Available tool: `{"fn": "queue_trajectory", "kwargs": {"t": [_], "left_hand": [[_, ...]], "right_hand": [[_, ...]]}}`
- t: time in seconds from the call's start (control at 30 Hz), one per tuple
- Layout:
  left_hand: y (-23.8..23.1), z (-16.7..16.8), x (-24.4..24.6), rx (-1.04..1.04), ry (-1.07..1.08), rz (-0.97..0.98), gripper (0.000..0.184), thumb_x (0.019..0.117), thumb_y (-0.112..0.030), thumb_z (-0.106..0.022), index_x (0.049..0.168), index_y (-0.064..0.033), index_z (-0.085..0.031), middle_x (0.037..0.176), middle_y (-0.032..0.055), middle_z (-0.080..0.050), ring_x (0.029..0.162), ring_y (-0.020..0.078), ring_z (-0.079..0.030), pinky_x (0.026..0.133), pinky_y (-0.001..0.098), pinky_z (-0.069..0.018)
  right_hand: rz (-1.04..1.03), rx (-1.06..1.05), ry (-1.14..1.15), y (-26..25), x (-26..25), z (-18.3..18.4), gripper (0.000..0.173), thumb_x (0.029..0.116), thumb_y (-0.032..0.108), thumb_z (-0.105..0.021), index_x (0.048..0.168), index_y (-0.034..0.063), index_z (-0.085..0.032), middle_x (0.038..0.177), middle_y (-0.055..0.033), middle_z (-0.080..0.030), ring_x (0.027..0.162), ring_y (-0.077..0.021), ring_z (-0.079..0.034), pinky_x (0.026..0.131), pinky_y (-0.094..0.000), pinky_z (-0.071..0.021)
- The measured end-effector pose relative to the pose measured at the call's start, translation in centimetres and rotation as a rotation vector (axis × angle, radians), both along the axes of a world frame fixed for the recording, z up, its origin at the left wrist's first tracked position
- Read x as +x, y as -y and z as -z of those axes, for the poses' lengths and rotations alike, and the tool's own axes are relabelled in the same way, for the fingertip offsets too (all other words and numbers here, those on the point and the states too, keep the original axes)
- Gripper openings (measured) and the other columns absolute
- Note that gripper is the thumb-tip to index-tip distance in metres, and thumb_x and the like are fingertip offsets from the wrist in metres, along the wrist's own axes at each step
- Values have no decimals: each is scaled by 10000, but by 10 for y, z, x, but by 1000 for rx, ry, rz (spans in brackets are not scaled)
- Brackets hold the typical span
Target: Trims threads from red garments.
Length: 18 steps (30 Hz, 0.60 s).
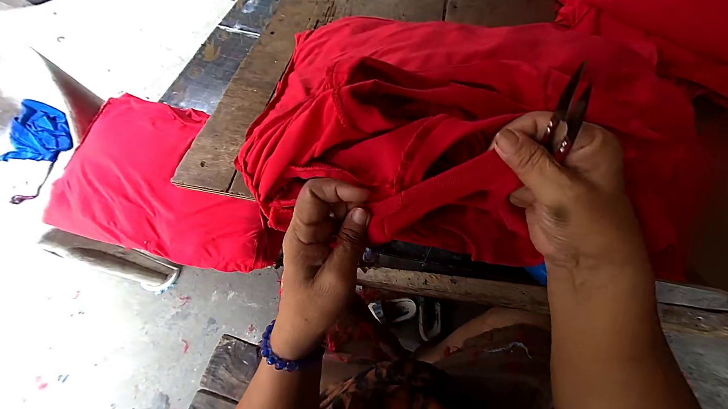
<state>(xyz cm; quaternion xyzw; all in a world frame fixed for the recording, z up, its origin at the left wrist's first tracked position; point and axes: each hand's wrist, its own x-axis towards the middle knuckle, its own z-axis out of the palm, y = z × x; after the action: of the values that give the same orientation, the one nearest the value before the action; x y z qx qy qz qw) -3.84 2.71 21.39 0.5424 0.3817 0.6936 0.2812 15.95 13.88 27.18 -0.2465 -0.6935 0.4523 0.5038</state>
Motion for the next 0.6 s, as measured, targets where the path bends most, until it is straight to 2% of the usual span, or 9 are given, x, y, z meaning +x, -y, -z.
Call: {"fn": "queue_trajectory", "kwargs": {"t": [0.07,0.1,0.17,0.23,0.27,0.33,0.37,0.47,0.6], "left_hand": [[-2,1,-1,21,-56,16,163,1071,-155,-527,1187,-175,-640,1002,-122,-658,808,-32,-620,698,145,-536],[-4,1,-1,44,-93,18,175,1059,-223,-572,1203,-167,-656,1047,-132,-675,867,-35,-639,753,153,-551],[-7,2,3,101,-168,-19,289,972,-307,-715,1192,-121,-695,1068,-111,-704,907,-21,-661,789,165,-569],[-12,3,8,127,-260,-119,328,896,-254,-807,1139,-44,-738,998,-47,-714,874,8,-647,778,179,-550],[-14,3,11,129,-300,-169,283,883,-204,-818,1091,-23,-756,949,-30,-710,853,12,-638,769,174,-538],[-18,1,14,124,-309,-224,130,891,-111,-795,983,-22,-769,883,-28,-729,809,5,-643,736,173,-529],[-18,1,14,119,-281,-213,85,912,-90,-766,972,-31,-769,879,-36,-728,807,4,-649,736,178,-537],[-16,4,10,128,-104,-86,101,994,-111,-667,1010,-100,-767,951,-69,-737,842,11,-681,757,197,-575],[-12,4,10,93,30,-17,91,1016,-150,-644,992,-146,-732,873,-103,-712,734,-19,-651,668,159,-558]], "right_hand": [[-21,-31,-19,-2,-1,-1,196,999,61,-588,845,174,-632,649,153,-532,508,75,-428,457,-93,-343],[-32,-38,-22,-2,-2,-1,202,998,56,-586,840,174,-630,645,151,-530,504,75,-424,453,-92,-338],[-45,-35,-11,-1,-2,0,208,995,47,-587,828,168,-620,640,146,-516,505,72,-416,458,-94,-336],[-51,-22,5,-1,-2,0,216,994,47,-595,814,166,-606,628,149,-495,498,75,-399,457,-91,-323],[-51,-20,10,0,-2,0,219,992,45,-599,809,165,-603,624,150,-491,495,77,-394,456,-89,-318],[-51,-20,27,0,-2,-1,225,987,40,-598,799,164,-597,620,150,-482,494,77,-390,456,-89,-313],[-51,-23,35,0,-2,-1,222,987,40,-600,798,158,-599,619,146,-478,493,76,-390,456,-88,-312],[-53,-43,37,-1,-1,-1,228,988,41,-605,790,156,-595,615,139,-471,490,73,-384,449,-87,-306],[-48,-52,35,-2,-1,1,219,987,49,-609,797,159,-604,619,142,-477,489,72,-383,447,-91,-303]]}}
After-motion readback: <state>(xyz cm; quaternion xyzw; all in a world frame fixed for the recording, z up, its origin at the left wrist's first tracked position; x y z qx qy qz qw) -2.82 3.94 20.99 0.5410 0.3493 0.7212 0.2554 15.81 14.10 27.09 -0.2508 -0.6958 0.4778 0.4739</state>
